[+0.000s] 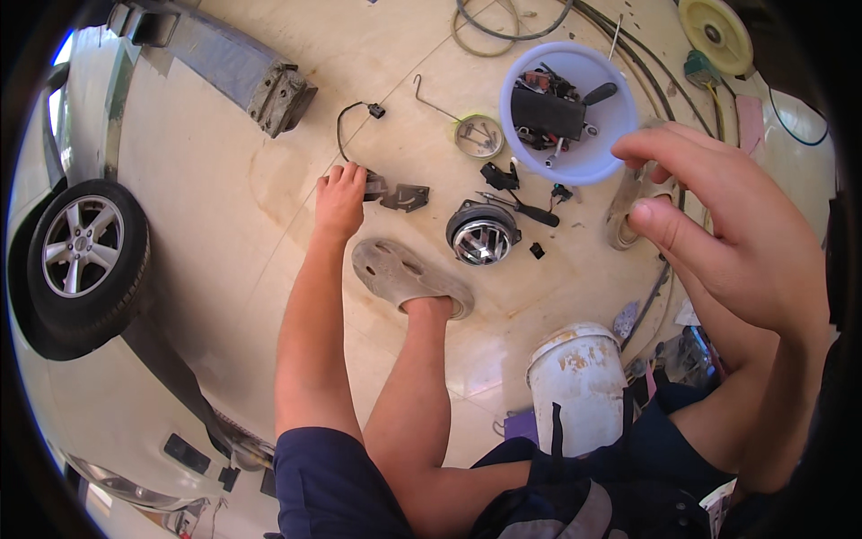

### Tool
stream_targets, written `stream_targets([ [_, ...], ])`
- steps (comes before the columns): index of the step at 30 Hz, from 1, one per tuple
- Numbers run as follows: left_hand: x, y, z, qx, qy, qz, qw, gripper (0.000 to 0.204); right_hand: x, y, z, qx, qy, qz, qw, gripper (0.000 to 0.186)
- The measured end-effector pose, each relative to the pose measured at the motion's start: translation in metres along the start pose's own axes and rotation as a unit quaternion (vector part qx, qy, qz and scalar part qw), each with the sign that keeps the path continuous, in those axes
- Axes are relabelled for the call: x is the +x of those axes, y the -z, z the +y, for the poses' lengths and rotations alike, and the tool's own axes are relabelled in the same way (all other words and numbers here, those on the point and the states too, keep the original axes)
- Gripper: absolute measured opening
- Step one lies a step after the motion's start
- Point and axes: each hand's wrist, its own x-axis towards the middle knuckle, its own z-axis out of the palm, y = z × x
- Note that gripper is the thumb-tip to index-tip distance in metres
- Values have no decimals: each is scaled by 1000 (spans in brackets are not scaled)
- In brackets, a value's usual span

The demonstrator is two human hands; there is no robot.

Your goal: The person disassembles a car emblem and a plastic component using a screwdriver. They remove screws from the housing, separate the internal parts, and place them into a bucket while seated on another bucket.

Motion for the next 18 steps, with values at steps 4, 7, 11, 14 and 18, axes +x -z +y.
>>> stream_targets([
  [4,-7,6,5,-71,42,10,997,44,-3,1,-1,-15,36,-2,999,35],
  [7,-17,23,14,-170,129,8,977,46,-6,3,-8,-41,39,-7,998,33],
  [11,-42,82,27,-378,246,5,892,45,-6,15,-23,-49,53,-20,997,32],
  [14,-66,148,43,-518,310,-7,797,42,-3,23,-35,-7,62,-32,998,33],
  [18,-91,241,72,-660,282,81,692,37,-5,30,-53,63,100,-22,993,36],
])
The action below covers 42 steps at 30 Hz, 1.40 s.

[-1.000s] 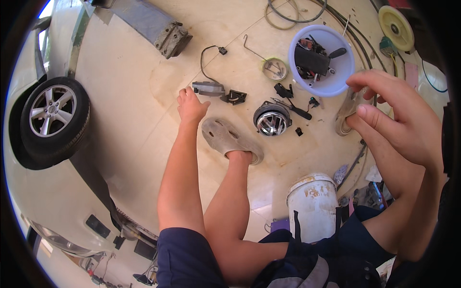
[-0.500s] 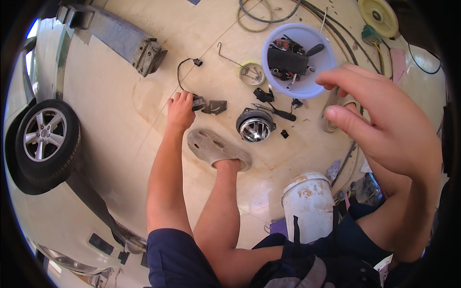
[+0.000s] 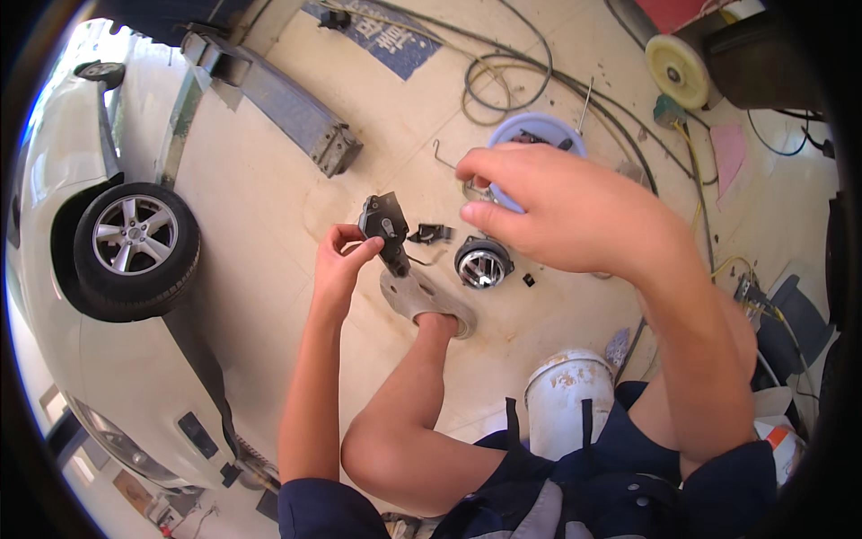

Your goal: The person disassembles a car emblem and a plastic component using a screwdriver. They remove screws from the housing, separate the internal parts, and place them into a bucket while seated on another bucket.

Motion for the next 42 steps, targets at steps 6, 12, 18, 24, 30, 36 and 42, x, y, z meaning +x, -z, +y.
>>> stream_targets([
  [6,-67,-22,97,-230,-40,-37,972,39,7,4,-27,124,68,57,988,36],
  [12,-80,-47,125,-280,-87,-31,955,38,8,3,-25,229,52,168,957,29],
  [18,-90,-51,135,-336,-87,-48,937,42,3,7,-32,341,53,118,931,22],
  [24,-94,-44,140,-359,-72,-76,927,43,3,14,-43,384,68,111,914,17],
  [30,-91,-46,137,-407,-97,-82,905,50,5,13,-46,371,89,126,916,17],
  [36,-79,-35,126,-543,-40,-62,837,38,9,17,6,307,30,161,937,21],
  [42,-77,-16,133,-598,-94,-125,786,58,35,-20,144,75,-147,30,986,20],
])
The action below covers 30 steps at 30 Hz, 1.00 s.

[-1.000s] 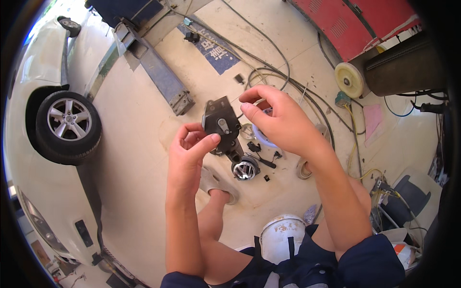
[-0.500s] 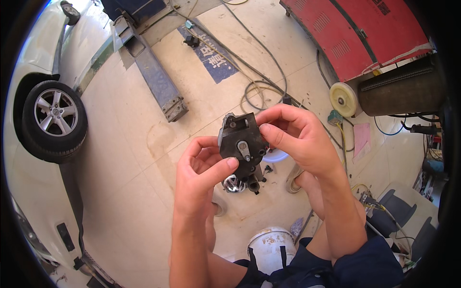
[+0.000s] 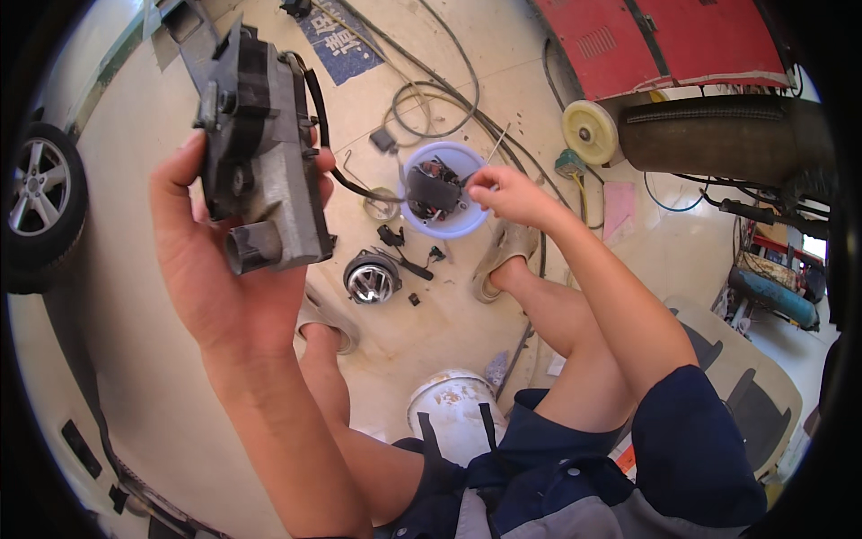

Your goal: The person disassembles a car emblem and a plastic component using a screwdriver. They remove screws from the housing, separate the internal parts, and place them into a bucket while seated on another bucket.

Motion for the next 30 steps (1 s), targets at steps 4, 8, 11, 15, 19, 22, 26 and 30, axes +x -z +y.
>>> stream_targets([
  [4,-3,-1,6,2,-33,27,999,55,24,-24,83,-194,-70,-18,978,18],
  [8,-5,4,17,-7,-30,55,998,52,49,-67,110,-93,-49,27,994,20],
  [11,-5,11,22,-9,-27,67,997,52,66,-98,110,-94,-7,27,995,23],
  [15,-3,16,24,1,-18,62,998,54,81,-110,105,-161,-11,-27,987,34],
  [19,-8,14,21,37,-33,110,993,54,87,-101,97,-231,-31,91,968,35],
  [22,-5,18,23,32,-18,102,994,54,92,-96,90,-296,-69,75,950,33],
  [26,-4,27,22,18,-9,67,998,53,101,-92,85,-309,-137,-4,941,40],
  [30,-1,27,20,16,-10,86,996,54,107,-79,74,-366,-118,-79,920,42],
])
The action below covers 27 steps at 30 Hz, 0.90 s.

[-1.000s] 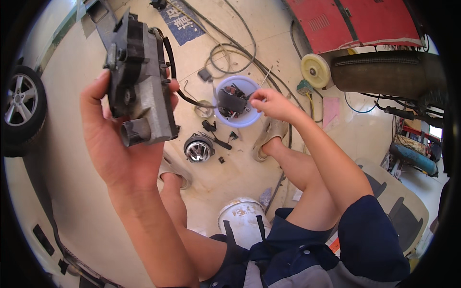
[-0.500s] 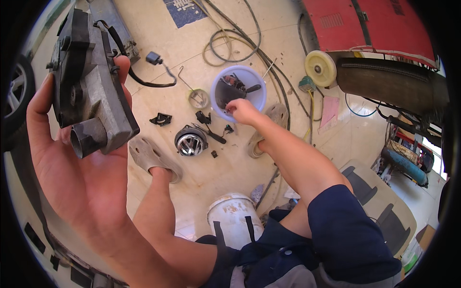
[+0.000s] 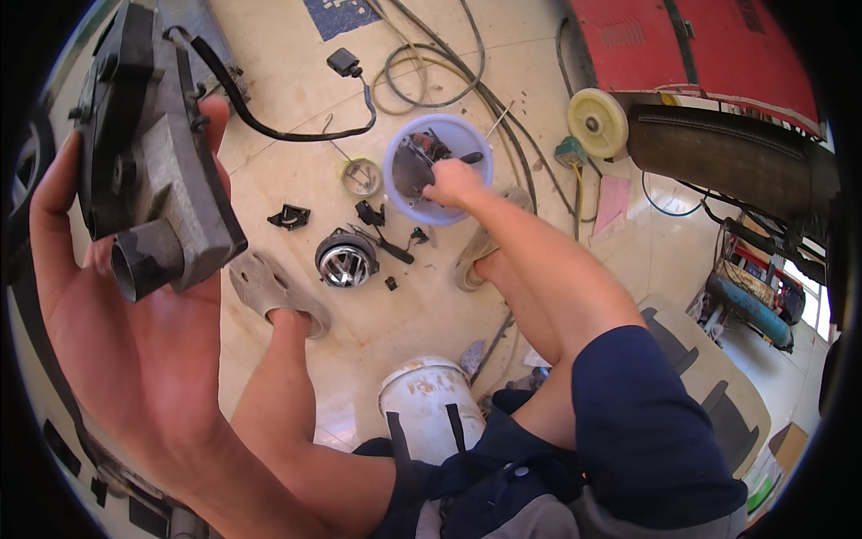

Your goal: The person disassembles a car emblem and a plastic component using a screwdriver. They remove screws from the housing, separate the internal parts, and place them into a bucket while seated on another bucket.

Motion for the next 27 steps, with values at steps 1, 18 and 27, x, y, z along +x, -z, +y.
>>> stream_targets([
  [1,1,-1,0,4,-1,-4,1000,54,-2,9,2,-12,21,9,1000,41],
  [18,26,-24,3,-23,73,-26,997,32,-72,61,39,28,130,-10,991,36],
  [27,49,-19,-11,21,-6,-42,999,45,-59,34,22,-95,150,-59,982,31],
])
